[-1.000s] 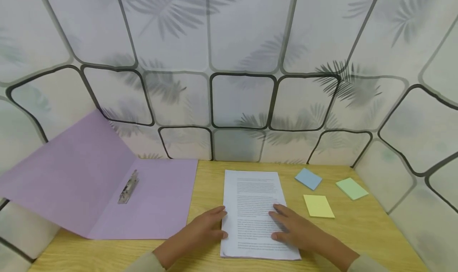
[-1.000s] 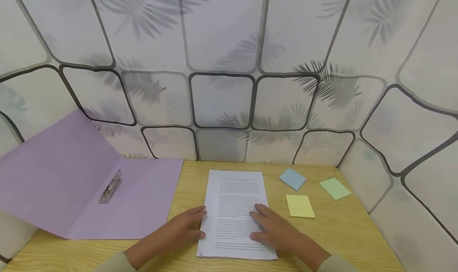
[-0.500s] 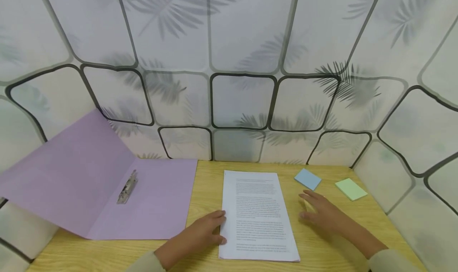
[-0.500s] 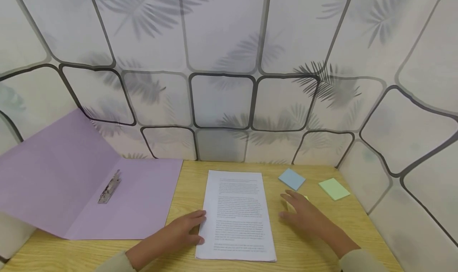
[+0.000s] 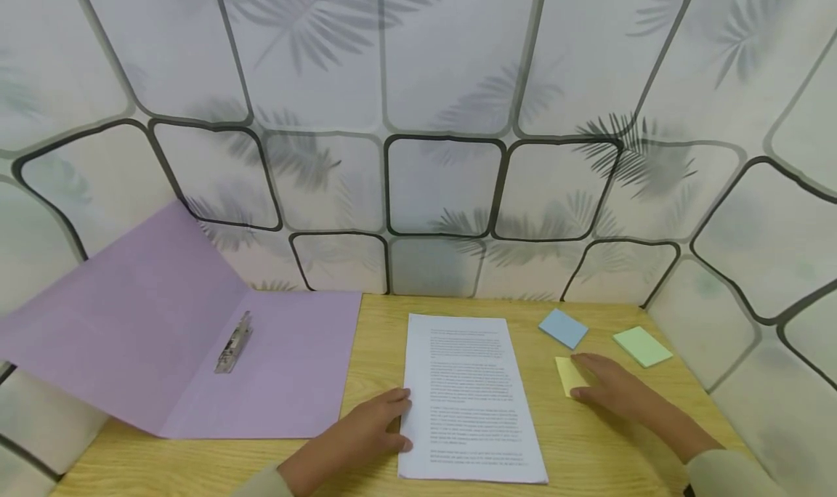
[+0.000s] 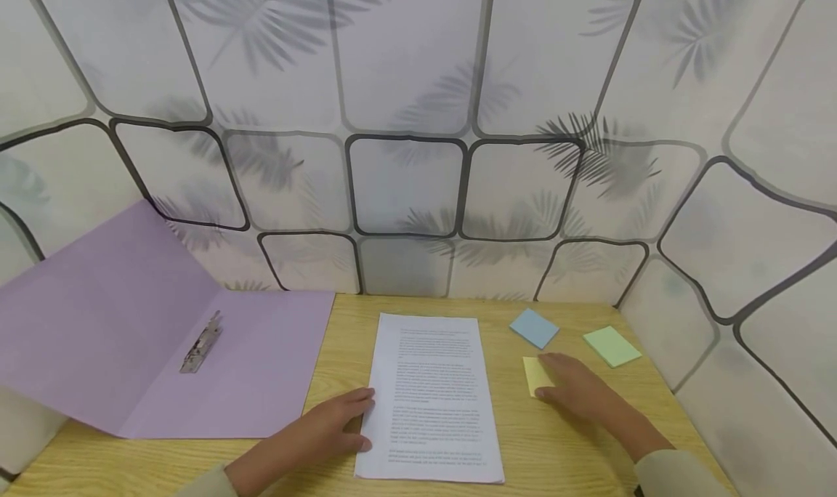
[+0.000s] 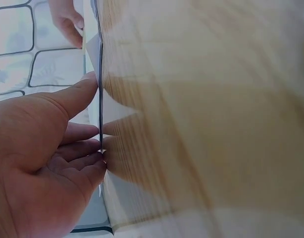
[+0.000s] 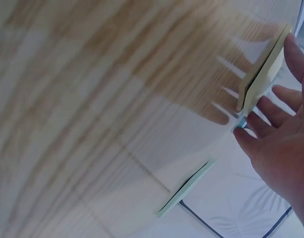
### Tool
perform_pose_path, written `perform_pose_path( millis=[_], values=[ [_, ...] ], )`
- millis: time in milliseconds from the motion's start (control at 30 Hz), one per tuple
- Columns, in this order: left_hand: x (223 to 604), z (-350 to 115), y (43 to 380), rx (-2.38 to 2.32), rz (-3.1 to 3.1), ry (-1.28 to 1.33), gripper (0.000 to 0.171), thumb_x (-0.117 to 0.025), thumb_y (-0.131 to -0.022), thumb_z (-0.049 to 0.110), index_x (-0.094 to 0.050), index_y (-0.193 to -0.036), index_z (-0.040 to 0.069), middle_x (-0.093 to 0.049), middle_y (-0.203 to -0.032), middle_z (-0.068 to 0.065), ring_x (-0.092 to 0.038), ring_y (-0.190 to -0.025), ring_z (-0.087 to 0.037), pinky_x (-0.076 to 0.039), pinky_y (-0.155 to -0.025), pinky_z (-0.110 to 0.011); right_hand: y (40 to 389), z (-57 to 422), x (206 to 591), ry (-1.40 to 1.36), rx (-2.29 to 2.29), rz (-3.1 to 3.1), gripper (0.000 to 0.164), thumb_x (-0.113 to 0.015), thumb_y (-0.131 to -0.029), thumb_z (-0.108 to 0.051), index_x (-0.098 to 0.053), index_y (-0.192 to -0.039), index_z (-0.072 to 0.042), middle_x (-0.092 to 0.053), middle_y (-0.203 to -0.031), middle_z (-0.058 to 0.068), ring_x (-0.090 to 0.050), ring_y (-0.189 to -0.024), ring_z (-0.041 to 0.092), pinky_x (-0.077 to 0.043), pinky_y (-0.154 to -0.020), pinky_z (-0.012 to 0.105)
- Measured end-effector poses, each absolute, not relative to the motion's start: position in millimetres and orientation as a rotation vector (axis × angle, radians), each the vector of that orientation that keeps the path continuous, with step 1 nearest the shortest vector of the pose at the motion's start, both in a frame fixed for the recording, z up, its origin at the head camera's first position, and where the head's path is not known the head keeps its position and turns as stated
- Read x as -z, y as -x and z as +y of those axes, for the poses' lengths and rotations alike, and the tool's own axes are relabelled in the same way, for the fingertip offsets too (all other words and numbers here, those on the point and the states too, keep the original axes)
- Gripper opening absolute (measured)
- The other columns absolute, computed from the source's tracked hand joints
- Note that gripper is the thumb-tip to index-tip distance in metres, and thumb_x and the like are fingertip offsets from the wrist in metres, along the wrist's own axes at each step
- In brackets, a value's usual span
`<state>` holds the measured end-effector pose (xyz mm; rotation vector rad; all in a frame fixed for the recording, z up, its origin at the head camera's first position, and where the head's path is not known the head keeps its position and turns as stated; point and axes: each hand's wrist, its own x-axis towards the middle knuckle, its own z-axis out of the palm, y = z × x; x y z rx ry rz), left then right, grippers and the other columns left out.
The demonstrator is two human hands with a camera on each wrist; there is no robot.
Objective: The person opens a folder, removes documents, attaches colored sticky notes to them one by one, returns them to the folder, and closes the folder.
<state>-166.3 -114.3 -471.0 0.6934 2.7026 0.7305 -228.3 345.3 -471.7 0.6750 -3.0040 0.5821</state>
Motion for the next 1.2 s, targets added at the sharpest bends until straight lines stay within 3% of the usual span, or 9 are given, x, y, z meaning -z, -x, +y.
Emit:
perform_pose_path(
  millis=[167, 367, 467, 700, 933, 1200],
  values=[
    [470, -116, 164, -0.737, 2.713, -0.708, 0.069, -0.079, -0.086, 0.035, -0.055, -0.143, 0.002, -0.047, -0.154, -0.013, -0.044, -0.143, -0.032, -0.040, -0.115, -0.047, 228, 343, 471, -0.576, -0.576, -3.004, 0.069, -0.080, -0.085, -0.029, -0.054, -0.136, 0.010, -0.057, -0.122, 0.029, -0.057, -0.110, 0.049, -0.052, -0.089, 0.060],
    [468, -117, 162, -0.708, 2.750, -0.794, 0.063, -0.078, -0.088, 0.029, -0.057, -0.140, 0.002, -0.055, -0.146, -0.012, -0.051, -0.136, -0.031, -0.046, -0.110, -0.044, 226, 338, 469, -0.485, -0.644, -2.902, 0.034, -0.074, -0.091, -0.018, -0.070, -0.119, 0.000, -0.065, -0.107, 0.009, -0.064, -0.096, 0.030, -0.056, -0.078, 0.042],
    [467, -114, 162, -0.688, 2.768, -0.831, 0.057, -0.077, -0.089, 0.027, -0.059, -0.138, 0.002, -0.058, -0.143, -0.012, -0.054, -0.134, -0.030, -0.047, -0.109, -0.043, 224, 334, 460, -0.466, -0.758, -2.857, 0.028, -0.072, -0.093, -0.017, -0.072, -0.116, -0.003, -0.069, -0.107, 0.007, -0.066, -0.096, 0.025, -0.056, -0.076, 0.032],
    [462, -101, 167, -0.719, 2.834, -0.790, 0.047, -0.072, -0.095, 0.026, -0.061, -0.136, 0.006, -0.062, -0.138, -0.007, -0.055, -0.132, -0.026, -0.047, -0.109, -0.043, 220, 298, 436, -0.393, -1.235, -2.855, 0.038, -0.065, -0.099, -0.023, -0.065, -0.128, 0.002, -0.069, -0.123, 0.017, -0.066, -0.110, 0.021, -0.054, -0.085, 0.020],
    [461, -76, 172, -1.146, 2.665, -0.647, 0.050, -0.063, -0.101, 0.032, -0.055, -0.143, 0.008, -0.064, -0.137, -0.008, -0.057, -0.130, -0.029, -0.048, -0.107, -0.048, 213, 249, 431, -0.270, -1.887, -2.773, 0.052, -0.059, -0.102, -0.017, -0.043, -0.149, 0.002, -0.057, -0.129, 0.018, -0.061, -0.099, 0.015, -0.056, -0.077, 0.030],
    [460, -56, 171, -1.679, 2.382, -0.571, 0.049, -0.061, -0.102, 0.033, -0.056, -0.143, 0.007, -0.073, -0.114, -0.005, -0.070, -0.103, -0.016, -0.058, -0.087, -0.029, 196, 187, 435, -0.031, -2.224, -2.447, 0.047, -0.055, -0.099, -0.003, -0.043, -0.144, -0.001, -0.054, -0.125, 0.013, -0.060, -0.097, 0.015, -0.056, -0.077, 0.026]
  ],
)
